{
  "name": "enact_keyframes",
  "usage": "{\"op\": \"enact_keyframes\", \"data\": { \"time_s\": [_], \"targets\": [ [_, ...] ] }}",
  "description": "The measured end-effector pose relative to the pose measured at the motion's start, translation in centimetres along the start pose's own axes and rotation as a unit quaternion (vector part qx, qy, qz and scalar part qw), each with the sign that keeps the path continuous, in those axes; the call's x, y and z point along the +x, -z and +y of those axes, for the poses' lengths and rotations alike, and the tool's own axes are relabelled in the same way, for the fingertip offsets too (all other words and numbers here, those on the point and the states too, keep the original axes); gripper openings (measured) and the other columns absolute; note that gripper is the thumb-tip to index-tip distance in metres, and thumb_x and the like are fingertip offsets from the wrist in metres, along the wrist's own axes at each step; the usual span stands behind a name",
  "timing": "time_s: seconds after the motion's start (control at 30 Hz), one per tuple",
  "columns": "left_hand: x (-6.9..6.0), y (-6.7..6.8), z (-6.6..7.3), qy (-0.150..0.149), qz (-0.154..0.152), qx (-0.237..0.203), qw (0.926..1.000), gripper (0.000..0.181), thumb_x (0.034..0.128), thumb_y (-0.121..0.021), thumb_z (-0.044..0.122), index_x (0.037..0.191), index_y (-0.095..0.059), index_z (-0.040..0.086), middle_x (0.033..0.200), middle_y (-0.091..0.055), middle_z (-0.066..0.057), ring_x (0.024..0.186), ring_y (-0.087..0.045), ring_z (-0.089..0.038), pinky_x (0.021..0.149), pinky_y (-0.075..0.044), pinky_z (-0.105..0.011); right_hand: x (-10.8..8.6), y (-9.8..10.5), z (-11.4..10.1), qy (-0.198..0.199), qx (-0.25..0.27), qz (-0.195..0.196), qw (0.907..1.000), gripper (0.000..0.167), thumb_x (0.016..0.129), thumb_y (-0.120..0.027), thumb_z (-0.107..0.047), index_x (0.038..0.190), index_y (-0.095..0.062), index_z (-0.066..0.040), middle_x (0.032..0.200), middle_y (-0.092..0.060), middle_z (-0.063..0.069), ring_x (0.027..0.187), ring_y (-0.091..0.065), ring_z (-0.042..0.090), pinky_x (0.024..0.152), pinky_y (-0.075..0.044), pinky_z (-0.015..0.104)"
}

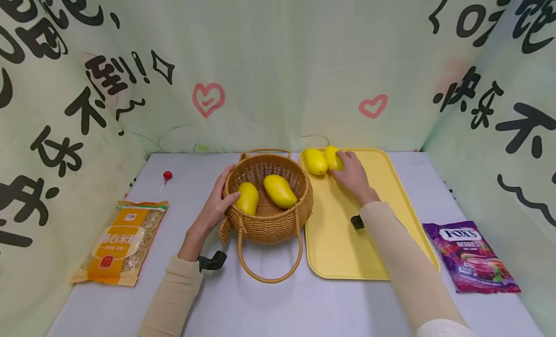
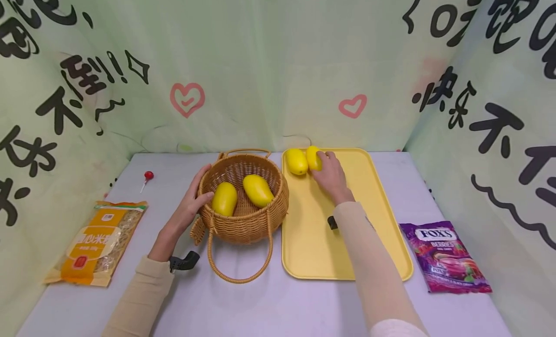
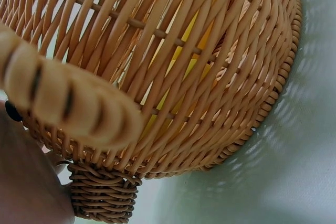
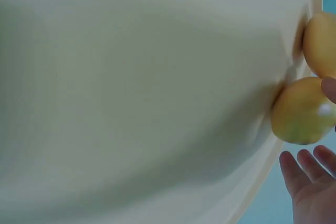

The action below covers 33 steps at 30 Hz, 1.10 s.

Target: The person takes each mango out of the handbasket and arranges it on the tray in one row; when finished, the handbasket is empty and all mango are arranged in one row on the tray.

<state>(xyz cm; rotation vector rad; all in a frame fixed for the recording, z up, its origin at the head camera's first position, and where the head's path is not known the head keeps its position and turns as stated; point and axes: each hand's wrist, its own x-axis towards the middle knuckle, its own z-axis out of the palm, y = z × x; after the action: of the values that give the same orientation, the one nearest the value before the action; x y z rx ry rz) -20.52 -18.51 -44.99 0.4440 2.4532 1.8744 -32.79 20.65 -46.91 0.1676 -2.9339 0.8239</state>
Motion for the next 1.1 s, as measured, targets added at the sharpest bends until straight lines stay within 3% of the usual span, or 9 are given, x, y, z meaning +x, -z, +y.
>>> {"op": "enact_keyframes", "data": {
  "time_s": [0.1, 0.37, 0.83, 1.1],
  "targets": [
    [0.1, 0.1, -0.9, -0.002, 0.007, 0.001, 1.0000, 0.075, 0.0951, -0.052, 0.022, 0.159, -0.015, 0.033, 0.167, -0.010, 0.000, 0.153, -0.016, -0.031, 0.118, -0.021, -0.064, 0.0, 0.5, -0.3, 0.002, -0.011, -0.006, 0.9999, 0.063, 0.092, -0.063, -0.025, 0.148, -0.042, -0.005, 0.152, -0.037, 0.023, 0.138, -0.038, 0.043, 0.113, -0.034, 0.059],
    [-0.2, 0.1, -0.9, -0.010, 0.014, 0.006, 0.9998, 0.071, 0.0951, -0.052, 0.028, 0.156, -0.019, 0.043, 0.166, -0.013, 0.005, 0.152, -0.018, -0.028, 0.117, -0.023, -0.064, 0.4, 3.0, -2.0, 0.042, -0.039, -0.029, 0.9979, 0.061, 0.093, -0.060, -0.025, 0.149, -0.042, -0.009, 0.152, -0.038, 0.019, 0.137, -0.039, 0.040, 0.108, -0.037, 0.061],
    [-0.1, 0.1, -0.9, -0.015, 0.012, 0.007, 0.9998, 0.071, 0.0956, -0.051, 0.028, 0.157, -0.017, 0.039, 0.167, -0.012, 0.002, 0.153, -0.016, -0.030, 0.118, -0.021, -0.064, 1.2, 7.5, -6.4, 0.157, -0.081, -0.071, 0.9817, 0.060, 0.092, -0.066, -0.023, 0.147, -0.046, -0.009, 0.148, -0.045, 0.018, 0.134, -0.044, 0.039, 0.109, -0.039, 0.057],
    [0.1, -0.2, -0.9, -0.013, 0.010, 0.002, 0.9999, 0.071, 0.0958, -0.051, 0.027, 0.158, -0.017, 0.038, 0.167, -0.011, 0.000, 0.152, -0.018, -0.031, 0.118, -0.022, -0.064, 1.3, 9.0, -8.7, 0.207, -0.114, -0.083, 0.9680, 0.058, 0.091, -0.066, -0.022, 0.145, -0.050, -0.009, 0.146, -0.049, 0.017, 0.134, -0.045, 0.037, 0.110, -0.039, 0.054]
  ]
}}
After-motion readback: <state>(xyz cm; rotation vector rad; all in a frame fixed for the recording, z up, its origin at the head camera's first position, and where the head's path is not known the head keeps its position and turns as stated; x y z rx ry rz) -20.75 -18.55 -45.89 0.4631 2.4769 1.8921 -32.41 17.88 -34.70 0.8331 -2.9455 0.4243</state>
